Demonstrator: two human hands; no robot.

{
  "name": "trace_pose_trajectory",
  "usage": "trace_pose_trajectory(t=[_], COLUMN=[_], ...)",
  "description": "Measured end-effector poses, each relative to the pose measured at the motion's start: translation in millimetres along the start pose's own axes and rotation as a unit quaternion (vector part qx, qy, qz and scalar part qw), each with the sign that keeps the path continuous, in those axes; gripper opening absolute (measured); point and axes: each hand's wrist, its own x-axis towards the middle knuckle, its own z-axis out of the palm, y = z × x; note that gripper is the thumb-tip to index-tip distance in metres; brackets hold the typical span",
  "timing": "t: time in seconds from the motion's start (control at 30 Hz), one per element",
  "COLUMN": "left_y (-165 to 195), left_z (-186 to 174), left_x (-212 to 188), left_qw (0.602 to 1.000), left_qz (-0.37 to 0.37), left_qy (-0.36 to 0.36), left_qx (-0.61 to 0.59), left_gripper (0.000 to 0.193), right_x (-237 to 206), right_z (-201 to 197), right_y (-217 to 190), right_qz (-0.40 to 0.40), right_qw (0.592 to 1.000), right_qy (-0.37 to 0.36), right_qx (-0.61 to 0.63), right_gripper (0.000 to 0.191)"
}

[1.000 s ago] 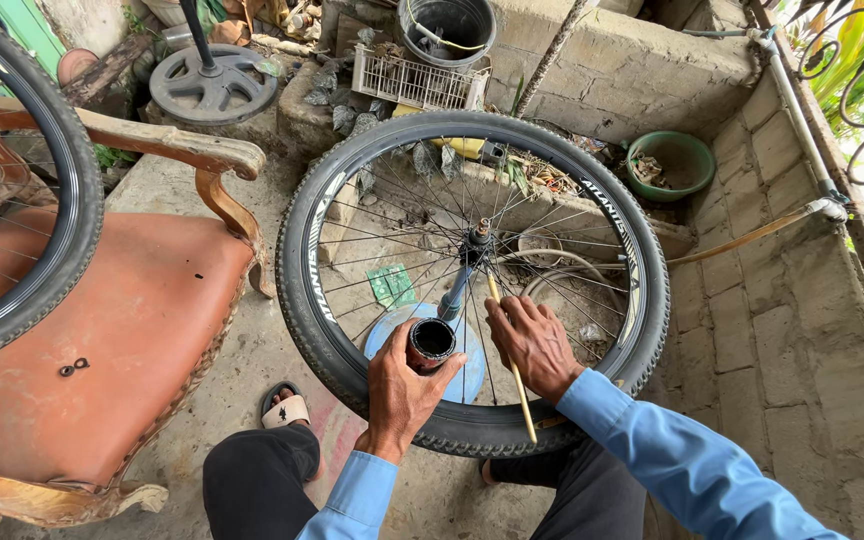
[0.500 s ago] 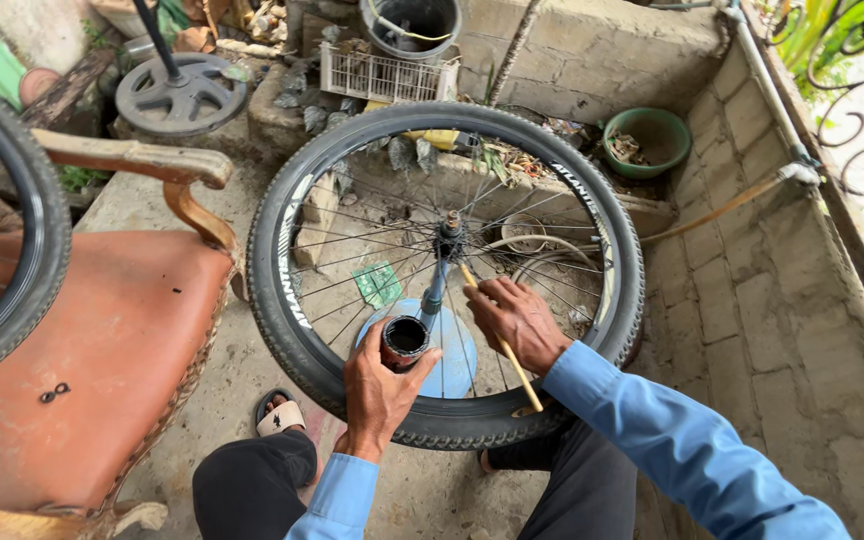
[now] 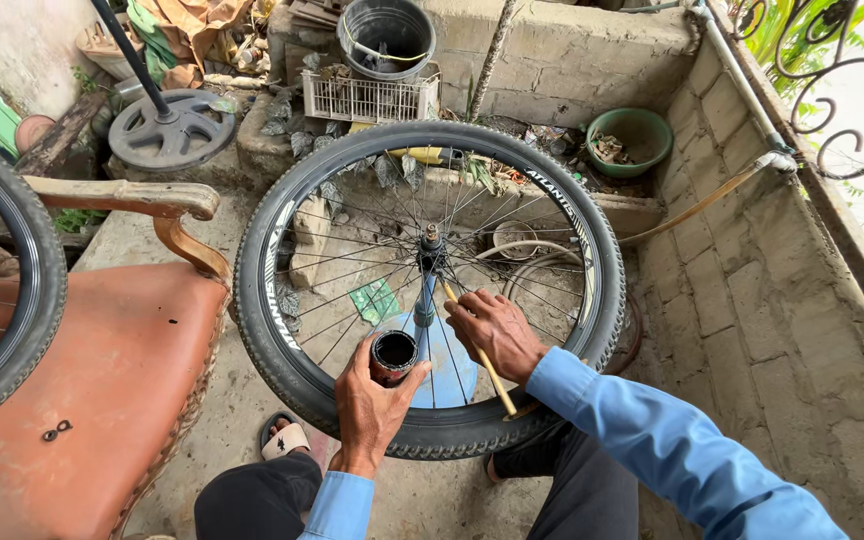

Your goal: The person sits on a chair in front of a bicycle wheel mounted on a stand and uses a brush to apply liquid from a small container onto the wheel hub and spoke area, working the brush around the hub and spokes throughout the episode.

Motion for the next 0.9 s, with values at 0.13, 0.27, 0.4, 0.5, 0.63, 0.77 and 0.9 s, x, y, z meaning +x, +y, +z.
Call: trace_pose_trajectory(t=[0.13,0.27,0.4,0.5,0.63,0.77,0.9], left_y=[3.1,4.7,7.3,8.4,10.0,15.8,22.9], left_z=[2.7,9.2,19.3,24.6,30.7,40.4,45.9], left_x=[-3.2,-6.2,-10.5,-13.9,-15.2,-18.4,-23.2], left_qw=[1.000,0.999,0.998,0.998,0.998,0.997,0.997], left_qz=[-0.004,-0.002,-0.001,0.015,-0.001,0.007,0.018], left_qy=[-0.008,-0.016,-0.029,-0.027,-0.036,-0.049,-0.052], left_qx=[-0.021,-0.031,-0.054,-0.052,-0.049,-0.065,-0.060], left_gripper=[0.067,0.067,0.065,0.062,0.062,0.064,0.069], right_x=[-11.8,-36.5,-58.6,-64.4,-73.2,-75.3,-76.6], right_z=[-7.4,-25.0,-41.6,-52.3,-68.7,-76.3,-76.9], right_y=[7.7,10.0,11.7,15.4,12.6,8.6,7.0], right_qz=[0.010,0.047,0.043,0.050,0.080,0.106,0.130], right_qw=[0.998,0.993,0.990,0.991,0.985,0.981,0.978], right_qy=[0.049,0.076,0.097,0.093,0.116,0.117,0.103], right_qx=[0.034,0.079,0.090,0.083,0.098,0.110,0.125], right_gripper=[0.021,0.020,0.023,0.020,0.022,0.022,0.027])
